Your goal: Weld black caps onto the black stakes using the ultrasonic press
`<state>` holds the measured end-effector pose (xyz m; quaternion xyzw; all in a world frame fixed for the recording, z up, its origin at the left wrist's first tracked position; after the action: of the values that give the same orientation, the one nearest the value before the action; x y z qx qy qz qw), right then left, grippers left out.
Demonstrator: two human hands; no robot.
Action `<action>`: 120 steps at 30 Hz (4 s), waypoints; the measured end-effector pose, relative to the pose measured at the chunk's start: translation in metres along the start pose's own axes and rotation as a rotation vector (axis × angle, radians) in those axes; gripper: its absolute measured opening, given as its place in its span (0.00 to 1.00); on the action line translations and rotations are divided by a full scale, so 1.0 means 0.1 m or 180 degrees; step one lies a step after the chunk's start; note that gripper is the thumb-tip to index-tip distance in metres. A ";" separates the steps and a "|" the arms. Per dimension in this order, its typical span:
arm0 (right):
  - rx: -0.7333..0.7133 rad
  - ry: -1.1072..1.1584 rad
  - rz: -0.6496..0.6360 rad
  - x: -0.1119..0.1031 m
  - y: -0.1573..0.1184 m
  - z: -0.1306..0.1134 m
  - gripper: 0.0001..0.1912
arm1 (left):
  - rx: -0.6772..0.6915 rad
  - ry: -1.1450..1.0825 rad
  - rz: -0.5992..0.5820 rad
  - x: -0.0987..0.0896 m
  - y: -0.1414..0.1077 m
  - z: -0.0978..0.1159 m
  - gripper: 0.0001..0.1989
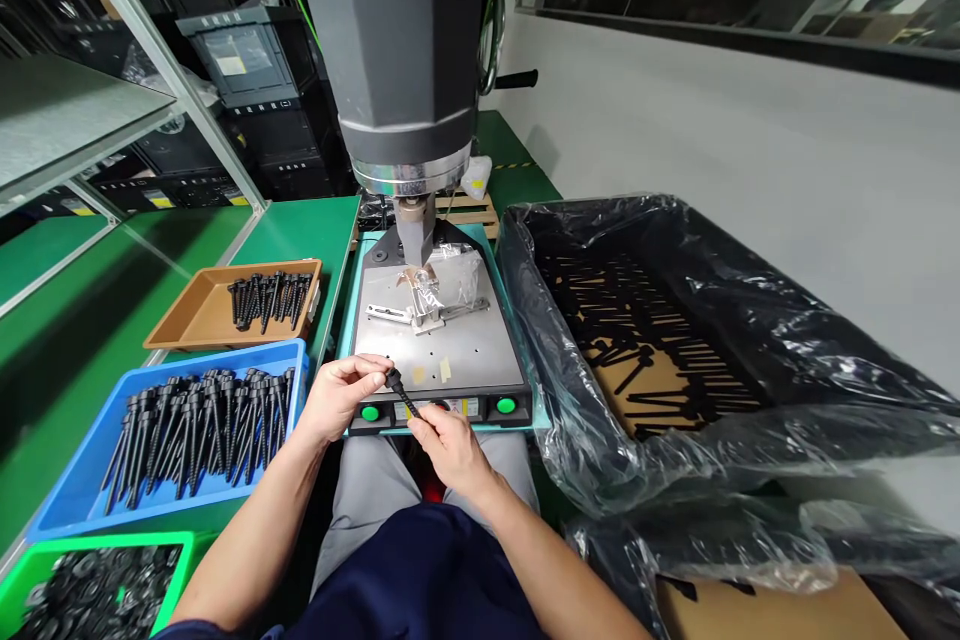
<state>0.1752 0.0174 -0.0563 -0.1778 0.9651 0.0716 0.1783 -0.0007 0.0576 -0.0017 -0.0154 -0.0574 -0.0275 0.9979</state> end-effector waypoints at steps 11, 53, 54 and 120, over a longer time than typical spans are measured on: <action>-0.0209 -0.0233 0.0209 -0.01 0.02 -0.01 0.20 | 0.0000 0.0017 -0.0065 0.04 -0.01 0.01 0.11; 0.0225 0.1625 0.1219 -0.48 1.55 0.46 0.22 | -0.0217 -0.1710 0.0754 0.09 1.07 -0.45 0.24; 0.0120 0.1326 0.1326 -0.53 1.56 0.45 0.21 | -0.0143 -0.1657 0.0771 0.10 1.07 -0.43 0.24; 0.0043 0.1895 0.1871 -1.20 2.52 0.74 0.27 | 0.0259 -0.0692 0.0847 0.24 1.31 -0.25 0.28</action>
<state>0.2105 0.3043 -0.0612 0.0934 0.9846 0.0587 -0.1354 0.0334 0.1858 -0.0275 0.0147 -0.1634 0.1090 0.9804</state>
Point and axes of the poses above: each hand's wrist, its own y-axis towards the middle knuckle, its own x-axis out of the palm, z = x × y, the point moved 5 cm from there along y, towards the middle knuckle, and after that the axes turned 3 degrees about -y, right-handed, at the moved point
